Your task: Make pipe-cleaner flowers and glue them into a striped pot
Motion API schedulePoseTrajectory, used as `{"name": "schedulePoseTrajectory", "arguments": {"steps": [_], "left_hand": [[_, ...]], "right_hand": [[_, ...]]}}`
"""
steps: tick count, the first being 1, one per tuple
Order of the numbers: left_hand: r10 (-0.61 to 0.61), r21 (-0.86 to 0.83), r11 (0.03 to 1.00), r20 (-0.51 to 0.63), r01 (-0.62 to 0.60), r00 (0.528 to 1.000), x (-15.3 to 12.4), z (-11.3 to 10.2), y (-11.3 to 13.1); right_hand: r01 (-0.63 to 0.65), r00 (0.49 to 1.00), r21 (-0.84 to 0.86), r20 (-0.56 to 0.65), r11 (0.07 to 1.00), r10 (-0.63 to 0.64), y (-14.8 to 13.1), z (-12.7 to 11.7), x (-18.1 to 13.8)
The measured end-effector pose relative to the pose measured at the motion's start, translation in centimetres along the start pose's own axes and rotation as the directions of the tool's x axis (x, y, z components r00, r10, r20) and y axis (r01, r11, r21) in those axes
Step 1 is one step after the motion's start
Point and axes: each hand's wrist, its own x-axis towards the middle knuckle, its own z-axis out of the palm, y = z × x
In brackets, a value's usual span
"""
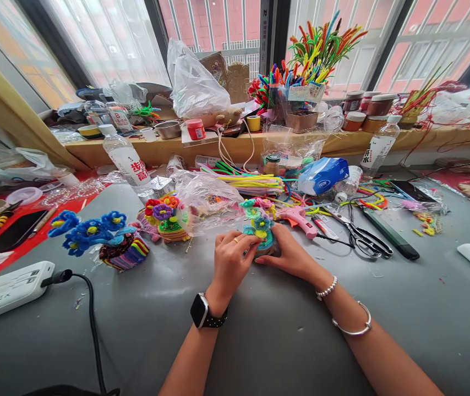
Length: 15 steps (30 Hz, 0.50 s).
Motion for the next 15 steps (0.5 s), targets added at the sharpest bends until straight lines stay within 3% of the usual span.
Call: {"name": "schedulePoseTrajectory", "arguments": {"steps": [15], "left_hand": [[-0.045, 0.033, 0.998, -0.046, 0.047, 0.998, 0.05, -0.20, 0.04]], "right_hand": [[-0.001, 1.000, -0.007, 0.000, 1.000, 0.001, 0.17, 0.07, -0.04]]}}
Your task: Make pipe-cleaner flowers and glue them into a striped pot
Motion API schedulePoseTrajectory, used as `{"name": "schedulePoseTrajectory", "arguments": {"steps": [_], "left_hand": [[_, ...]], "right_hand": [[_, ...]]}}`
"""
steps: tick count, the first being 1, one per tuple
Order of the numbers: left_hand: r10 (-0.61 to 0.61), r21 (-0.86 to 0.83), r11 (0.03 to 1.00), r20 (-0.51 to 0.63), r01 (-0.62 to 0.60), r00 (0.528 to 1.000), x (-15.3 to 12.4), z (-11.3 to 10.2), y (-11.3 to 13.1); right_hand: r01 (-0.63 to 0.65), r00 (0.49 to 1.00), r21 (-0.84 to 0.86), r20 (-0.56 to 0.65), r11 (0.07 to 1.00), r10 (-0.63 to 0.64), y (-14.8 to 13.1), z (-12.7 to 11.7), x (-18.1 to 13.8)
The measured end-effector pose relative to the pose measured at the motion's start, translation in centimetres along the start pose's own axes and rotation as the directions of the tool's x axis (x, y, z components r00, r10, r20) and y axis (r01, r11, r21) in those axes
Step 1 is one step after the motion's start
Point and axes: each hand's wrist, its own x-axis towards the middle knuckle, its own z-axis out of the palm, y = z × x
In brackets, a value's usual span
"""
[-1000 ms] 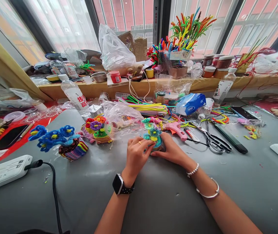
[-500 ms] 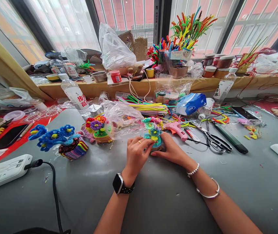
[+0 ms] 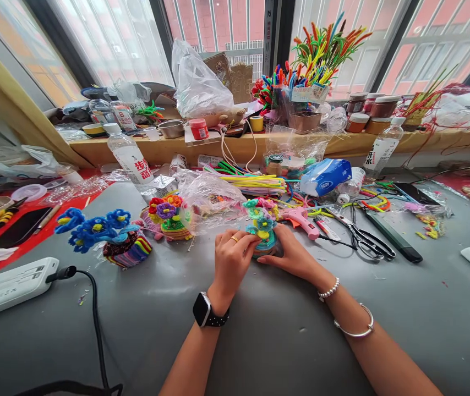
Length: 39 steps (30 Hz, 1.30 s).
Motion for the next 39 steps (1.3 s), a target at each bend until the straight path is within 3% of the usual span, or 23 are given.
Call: {"name": "schedulePoseTrajectory", "arguments": {"steps": [12, 24, 39], "left_hand": [[-0.142, 0.002, 0.990, -0.115, 0.143, 0.983, -0.2, 0.4, -0.6], [-0.195, 0.000, 0.981, -0.025, 0.195, 0.980, 0.0, 0.9, -0.8], [-0.225, -0.059, 0.973, -0.056, 0.221, 0.973, 0.0, 1.1, -0.9]], "right_hand": [[-0.028, 0.999, -0.010, 0.029, 1.000, 0.029, -0.2, -0.2, 0.0], [-0.023, 0.999, -0.021, 0.027, 1.000, 0.024, -0.3, -0.2, 0.0], [-0.011, 0.999, -0.002, 0.041, 1.000, 0.011, -0.3, -0.2, 0.0]]}}
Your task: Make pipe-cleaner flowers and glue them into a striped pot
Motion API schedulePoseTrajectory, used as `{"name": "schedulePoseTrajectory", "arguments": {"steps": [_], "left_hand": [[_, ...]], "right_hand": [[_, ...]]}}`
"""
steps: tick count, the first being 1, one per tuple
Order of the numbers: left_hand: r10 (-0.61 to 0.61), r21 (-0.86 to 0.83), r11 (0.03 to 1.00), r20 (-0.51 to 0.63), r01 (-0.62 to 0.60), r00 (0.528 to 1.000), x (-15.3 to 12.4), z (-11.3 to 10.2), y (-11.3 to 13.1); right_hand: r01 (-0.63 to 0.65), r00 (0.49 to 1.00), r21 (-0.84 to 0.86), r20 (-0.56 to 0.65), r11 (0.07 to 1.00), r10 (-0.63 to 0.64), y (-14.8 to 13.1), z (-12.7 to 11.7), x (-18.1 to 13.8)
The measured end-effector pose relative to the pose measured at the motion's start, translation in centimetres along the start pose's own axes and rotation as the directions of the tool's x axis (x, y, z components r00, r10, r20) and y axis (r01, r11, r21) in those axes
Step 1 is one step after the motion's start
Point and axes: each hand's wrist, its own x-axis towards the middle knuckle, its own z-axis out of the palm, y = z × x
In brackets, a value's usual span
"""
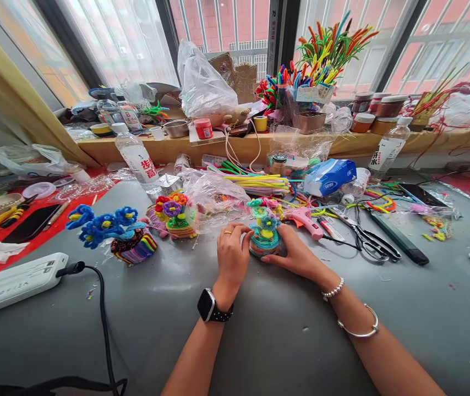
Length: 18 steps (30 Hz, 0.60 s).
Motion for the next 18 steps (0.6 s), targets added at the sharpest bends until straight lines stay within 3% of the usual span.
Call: {"name": "schedulePoseTrajectory", "arguments": {"steps": [5, 10, 15, 18], "left_hand": [[-0.002, -0.048, 0.999, -0.024, 0.001, 1.000, -0.1, -0.2, 0.3], [-0.030, -0.063, 0.998, -0.076, 0.026, 0.997, -1.0, -2.3, -0.1], [-0.035, 0.126, 0.991, -0.104, 0.048, 0.994, 0.2, -4.2, -2.0], [-0.027, 0.260, 0.965, 0.024, 0.020, 0.999, 2.9, -3.6, -3.1]], "right_hand": [[-0.001, 1.000, -0.007, 0.002, 1.000, 0.001, 0.0, -0.1, 0.0], [-0.010, 1.000, -0.028, -0.014, 1.000, 0.009, 0.0, 0.0, -0.1], [-0.018, 1.000, -0.040, -0.010, 0.999, 0.018, 0.1, 0.1, -0.1], [-0.025, 1.000, -0.044, -0.008, 0.999, 0.025, 0.2, 0.2, -0.1]]}}
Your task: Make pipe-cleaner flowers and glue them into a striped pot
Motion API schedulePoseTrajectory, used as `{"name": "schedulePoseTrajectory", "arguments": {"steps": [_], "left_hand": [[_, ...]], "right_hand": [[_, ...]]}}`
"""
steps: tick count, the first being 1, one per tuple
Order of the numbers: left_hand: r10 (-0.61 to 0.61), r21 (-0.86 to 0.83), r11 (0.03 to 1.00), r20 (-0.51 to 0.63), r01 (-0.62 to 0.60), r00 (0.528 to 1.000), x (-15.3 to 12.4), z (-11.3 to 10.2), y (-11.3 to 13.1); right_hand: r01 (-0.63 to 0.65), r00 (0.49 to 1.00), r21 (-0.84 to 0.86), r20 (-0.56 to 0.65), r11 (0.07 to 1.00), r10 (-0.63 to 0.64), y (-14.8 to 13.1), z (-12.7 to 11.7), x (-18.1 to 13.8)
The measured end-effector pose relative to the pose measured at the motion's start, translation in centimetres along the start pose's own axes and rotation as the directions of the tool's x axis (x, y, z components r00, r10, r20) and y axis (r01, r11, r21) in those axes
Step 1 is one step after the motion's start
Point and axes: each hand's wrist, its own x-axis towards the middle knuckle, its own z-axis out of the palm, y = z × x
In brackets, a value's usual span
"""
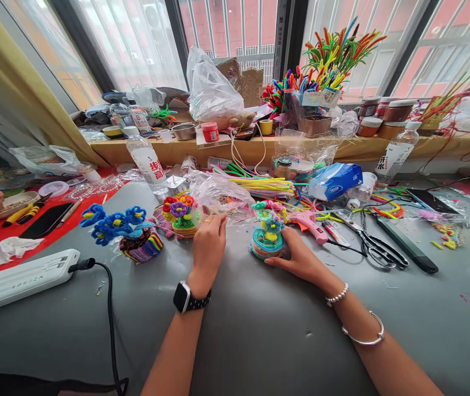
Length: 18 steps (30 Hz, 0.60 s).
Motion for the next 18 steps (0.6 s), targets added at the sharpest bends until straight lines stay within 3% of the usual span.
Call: {"name": "schedulePoseTrajectory", "arguments": {"steps": [3, 5, 10, 18], "left_hand": [[-0.005, 0.123, 0.992, 0.196, -0.019, 0.980, 3.3, 1.6, -0.6], [-0.094, 0.269, 0.963, 0.335, 0.001, 0.937, 5.3, 2.7, -1.0], [-0.221, 0.383, 0.921, 0.355, 0.075, 0.908, 7.6, 4.3, -2.5], [-0.303, 0.448, 0.887, 0.375, 0.115, 0.876, 7.1, 5.1, -3.3]], "right_hand": [[0.003, 1.000, 0.009, 0.000, 1.000, -0.003, 0.1, 0.1, 0.0], [0.011, 1.000, 0.016, -0.002, 1.000, -0.011, 0.2, 0.2, 0.0], [0.026, 1.000, 0.036, 0.002, 0.999, -0.026, 0.2, 0.2, 0.1], [0.011, 1.000, 0.013, 0.006, 1.000, -0.011, -0.1, 0.1, 0.0]]}}
